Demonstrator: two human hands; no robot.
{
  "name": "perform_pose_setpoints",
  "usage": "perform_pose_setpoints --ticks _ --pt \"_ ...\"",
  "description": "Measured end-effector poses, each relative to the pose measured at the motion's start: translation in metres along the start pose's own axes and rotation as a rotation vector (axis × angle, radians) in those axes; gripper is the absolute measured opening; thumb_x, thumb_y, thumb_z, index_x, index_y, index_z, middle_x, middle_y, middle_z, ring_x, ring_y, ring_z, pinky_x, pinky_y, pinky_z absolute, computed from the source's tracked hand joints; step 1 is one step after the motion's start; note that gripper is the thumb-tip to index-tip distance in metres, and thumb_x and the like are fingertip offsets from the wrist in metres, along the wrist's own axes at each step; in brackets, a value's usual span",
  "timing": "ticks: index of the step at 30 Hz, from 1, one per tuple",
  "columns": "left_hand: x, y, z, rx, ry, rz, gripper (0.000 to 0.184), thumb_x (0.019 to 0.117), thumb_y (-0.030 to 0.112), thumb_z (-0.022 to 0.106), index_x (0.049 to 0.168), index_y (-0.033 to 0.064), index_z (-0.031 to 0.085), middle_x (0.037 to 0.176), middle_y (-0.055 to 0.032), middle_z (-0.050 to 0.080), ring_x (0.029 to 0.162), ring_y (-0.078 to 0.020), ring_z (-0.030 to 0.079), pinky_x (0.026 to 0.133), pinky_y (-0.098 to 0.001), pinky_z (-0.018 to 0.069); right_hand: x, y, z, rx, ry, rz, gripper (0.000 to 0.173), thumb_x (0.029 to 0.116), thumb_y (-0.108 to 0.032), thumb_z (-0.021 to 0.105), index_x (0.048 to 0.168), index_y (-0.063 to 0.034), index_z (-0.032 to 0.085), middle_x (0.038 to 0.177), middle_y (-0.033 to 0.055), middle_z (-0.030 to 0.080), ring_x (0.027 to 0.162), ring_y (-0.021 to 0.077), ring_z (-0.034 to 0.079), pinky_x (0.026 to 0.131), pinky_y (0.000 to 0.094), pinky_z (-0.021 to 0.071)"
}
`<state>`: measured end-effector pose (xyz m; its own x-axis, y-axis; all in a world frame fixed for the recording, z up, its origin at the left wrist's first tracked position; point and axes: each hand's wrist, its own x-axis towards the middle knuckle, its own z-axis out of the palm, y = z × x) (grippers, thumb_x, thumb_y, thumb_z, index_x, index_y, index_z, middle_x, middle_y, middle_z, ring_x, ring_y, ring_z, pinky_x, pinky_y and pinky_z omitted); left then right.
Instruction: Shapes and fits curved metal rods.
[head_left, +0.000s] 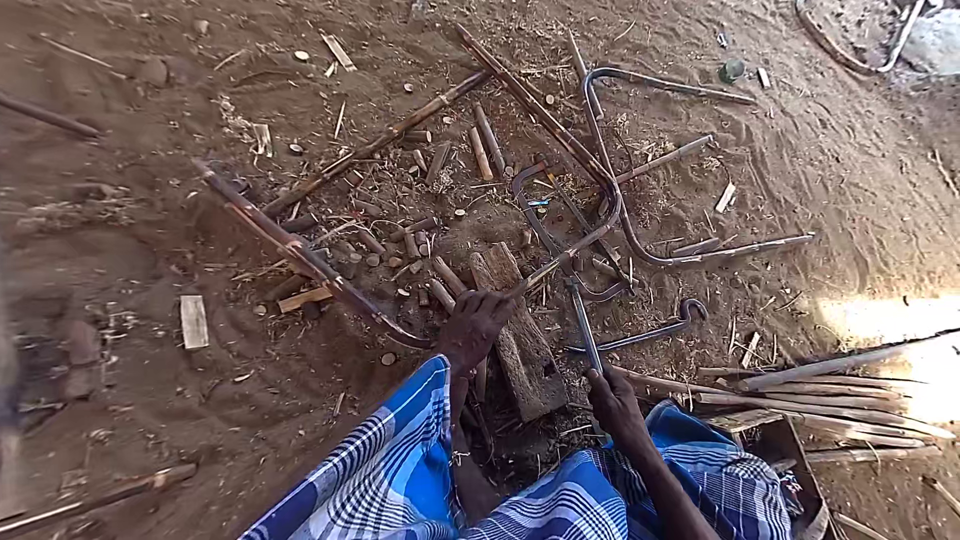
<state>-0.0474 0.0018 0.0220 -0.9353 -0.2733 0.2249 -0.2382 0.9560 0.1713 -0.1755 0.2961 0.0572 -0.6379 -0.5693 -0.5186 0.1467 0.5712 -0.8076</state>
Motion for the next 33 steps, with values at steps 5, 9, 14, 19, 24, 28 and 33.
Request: perform_pose_setpoints --ticks 5,9,14,19,24,28,33 --pt "0.035 -0.004 -0.010 0.136 -0.177 0.428 0.019 0.0943 -0.006 0.058 0.096 0.0039 0.073 0.143 -0.0109 0.061 0.140 -0.0299 0.051 0.115 -0.0521 0.0398 0.002 -0.002 0.003 0.019 -0.019 0.004 0.042 0.1054 -0.050 0.048 0.118 -0.0134 0.064 0.059 0.0028 0.043 0.044 0.0147 0.039 0.041 0.0316 0.0371" --pt "0.043 -0.016 -0.003 0.174 -0.137 0.606 0.019 0.0934 -0.003 0.059 0.105 0.0050 0.072 0.127 -0.0122 0.069 0.131 -0.0307 0.058 0.112 -0.0504 0.0420 0.003 -0.004 0.007 0.008 -0.042 0.004 0.043 0.1051 -0.052 0.048 0.115 -0.0133 0.063 0.060 0.0032 0.043 0.044 0.0152 0.039 0.042 0.0320 0.0376" --pt "0.052 -0.014 -0.006 0.155 -0.281 0.659 0.026 0.0953 -0.003 0.059 0.118 0.0052 0.068 0.127 -0.0129 0.066 0.130 -0.0317 0.056 0.116 -0.0498 0.0372 0.002 -0.002 0.014 0.023 -0.072 -0.025 0.041 0.1050 -0.051 0.048 0.113 -0.0133 0.062 0.060 0.0031 0.044 0.045 0.0153 0.040 0.043 0.0325 0.0381" --pt "0.045 -0.004 -0.015 -0.389 -0.128 0.214 0.019 0.1018 0.011 0.055 0.112 -0.0003 0.067 0.113 -0.0152 0.070 0.119 -0.0330 0.063 0.109 -0.0487 0.0476 -0.002 -0.008 0.011 0.012 -0.095 -0.037 0.039 0.1065 -0.047 0.047 0.118 -0.0135 0.063 0.062 0.0042 0.045 0.048 0.0161 0.042 0.045 0.0329 0.0394" --pt "0.049 -0.015 -0.036 -0.802 0.082 -0.519 0.024 0.1029 0.010 0.050 0.114 0.0104 0.072 0.102 -0.0082 0.072 0.082 -0.0181 0.068 0.077 -0.0418 0.0571 -0.004 -0.010 0.007 -0.052 -0.085 -0.038 0.041 0.1061 -0.050 0.047 0.122 -0.0162 0.063 0.063 0.0048 0.049 0.048 0.0178 0.045 0.044 0.0347 0.0416" --pt "0.050 -0.017 -0.042 -0.765 -0.002 -0.645 0.018 0.1036 0.013 0.052 0.112 0.0100 0.068 0.087 -0.0076 0.068 0.069 -0.0192 0.066 0.067 -0.0427 0.0579 -0.001 -0.012 0.009 -0.060 -0.097 -0.041 0.039 0.1061 -0.048 0.048 0.122 -0.0161 0.063 0.063 0.0055 0.049 0.048 0.0182 0.045 0.044 0.0350 0.0415" --pt "0.053 -0.009 -0.041 -0.676 -0.118 -0.669 0.018 0.1024 0.014 0.055 0.117 0.0066 0.062 0.088 -0.0135 0.065 0.076 -0.0290 0.064 0.072 -0.0528 0.0534 -0.003 -0.013 0.009 -0.119 -0.104 -0.051 0.038 0.1061 -0.046 0.050 0.129 -0.0174 0.062 0.069 0.0052 0.053 0.053 0.0183 0.049 0.049 0.0360 0.0454"
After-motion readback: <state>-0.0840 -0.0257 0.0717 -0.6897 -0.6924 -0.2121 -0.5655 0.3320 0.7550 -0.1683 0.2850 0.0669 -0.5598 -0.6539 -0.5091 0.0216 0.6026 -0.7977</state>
